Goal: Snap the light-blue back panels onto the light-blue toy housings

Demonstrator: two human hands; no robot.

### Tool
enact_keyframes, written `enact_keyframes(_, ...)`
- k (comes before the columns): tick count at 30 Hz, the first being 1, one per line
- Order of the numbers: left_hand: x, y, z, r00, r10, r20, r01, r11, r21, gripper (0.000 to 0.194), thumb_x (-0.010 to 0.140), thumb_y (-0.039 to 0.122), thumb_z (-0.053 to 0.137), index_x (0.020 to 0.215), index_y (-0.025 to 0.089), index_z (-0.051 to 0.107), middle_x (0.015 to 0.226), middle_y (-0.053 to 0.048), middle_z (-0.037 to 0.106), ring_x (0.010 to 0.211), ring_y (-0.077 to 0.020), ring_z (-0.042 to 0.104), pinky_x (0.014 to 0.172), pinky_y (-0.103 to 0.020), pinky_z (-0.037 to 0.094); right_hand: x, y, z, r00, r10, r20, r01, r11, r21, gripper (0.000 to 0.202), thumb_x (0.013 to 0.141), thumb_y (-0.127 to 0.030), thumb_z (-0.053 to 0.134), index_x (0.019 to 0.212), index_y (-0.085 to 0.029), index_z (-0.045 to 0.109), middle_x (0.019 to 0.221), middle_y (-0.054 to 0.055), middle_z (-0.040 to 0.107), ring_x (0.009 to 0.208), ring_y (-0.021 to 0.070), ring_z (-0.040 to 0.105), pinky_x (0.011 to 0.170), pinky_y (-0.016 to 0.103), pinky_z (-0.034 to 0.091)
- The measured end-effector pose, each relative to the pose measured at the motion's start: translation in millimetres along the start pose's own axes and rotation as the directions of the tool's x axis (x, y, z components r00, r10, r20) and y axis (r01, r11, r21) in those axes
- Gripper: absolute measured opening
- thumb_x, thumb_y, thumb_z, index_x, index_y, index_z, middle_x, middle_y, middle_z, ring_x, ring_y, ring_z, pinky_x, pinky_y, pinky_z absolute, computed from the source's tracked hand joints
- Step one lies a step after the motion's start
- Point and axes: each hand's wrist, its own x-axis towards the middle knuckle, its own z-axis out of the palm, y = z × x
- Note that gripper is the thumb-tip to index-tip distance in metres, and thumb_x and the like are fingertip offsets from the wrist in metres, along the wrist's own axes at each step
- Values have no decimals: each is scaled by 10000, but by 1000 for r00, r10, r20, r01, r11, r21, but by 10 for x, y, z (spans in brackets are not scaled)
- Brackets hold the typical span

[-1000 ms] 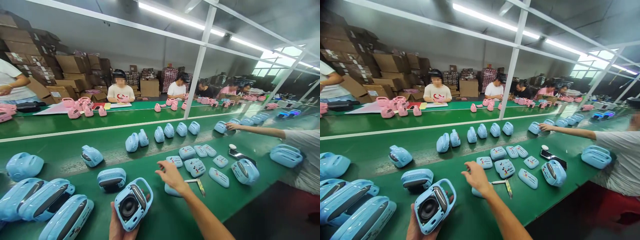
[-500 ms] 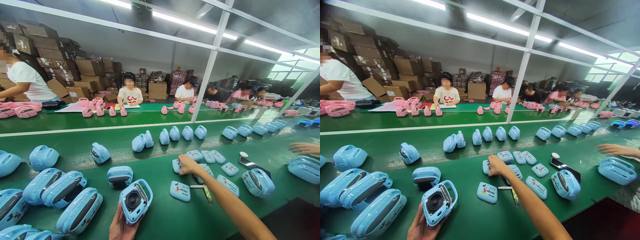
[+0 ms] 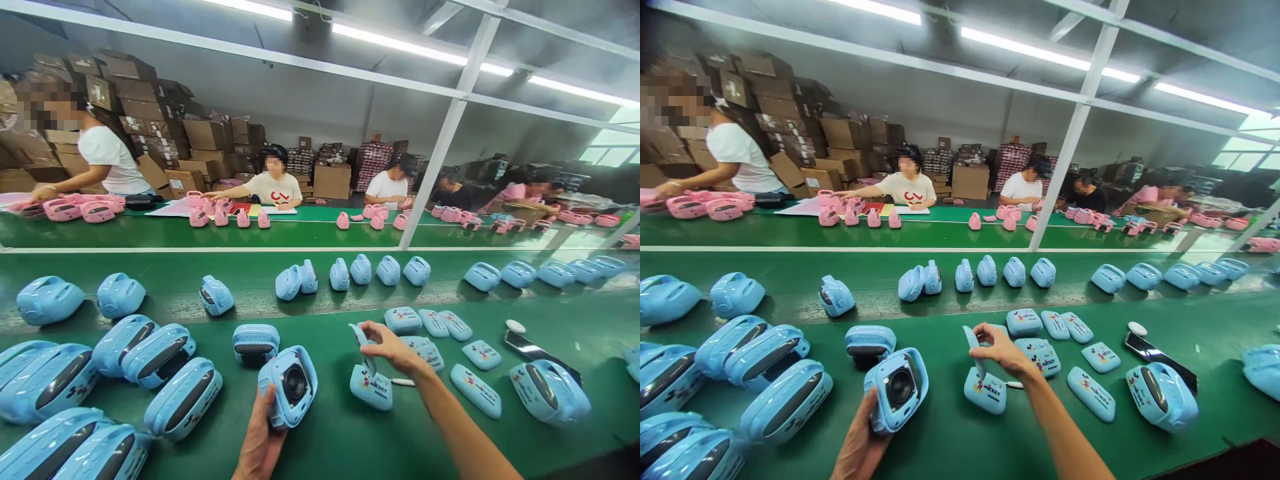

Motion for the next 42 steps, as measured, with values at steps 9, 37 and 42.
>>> enact_keyframes(9, -246, -41, 409, 963, 269, -7, -250, 904, 348, 897, 598, 439, 906, 1396, 284, 527, 1314, -111, 684, 1206, -362, 633, 1027, -460, 507, -215, -462, 1188, 995, -50, -92, 80, 930, 358, 635, 641, -437, 843, 1223, -280, 645, 1020, 52, 630, 942, 249, 634, 770, 377, 576)
enact_keyframes(37, -380, 193, 447, 995, -71, -65, 84, 970, 228, 752, 633, 344, 889, 1311, 200, 599, 1072, -105, 757, 980, -316, 714, 875, -412, 564, -260, -442, 1202, 873, -479, 86, 485, 871, -72, 1137, 520, -523, 942, 1511, -308, 428, 1521, 159, 449, 1386, 376, 470, 1139, 538, 413)
enact_keyframes(42, -315, 162, 411, 982, -157, -104, 172, 973, 154, 714, 651, 354, 867, 1296, 208, 595, 1097, -103, 742, 1032, -328, 704, 914, -435, 553, -259, -453, 1146, 870, -477, 124, 484, 875, -32, 1122, 549, -555, 920, 1519, -330, 403, 1582, 143, 385, 1443, 374, 394, 1163, 570, 364)
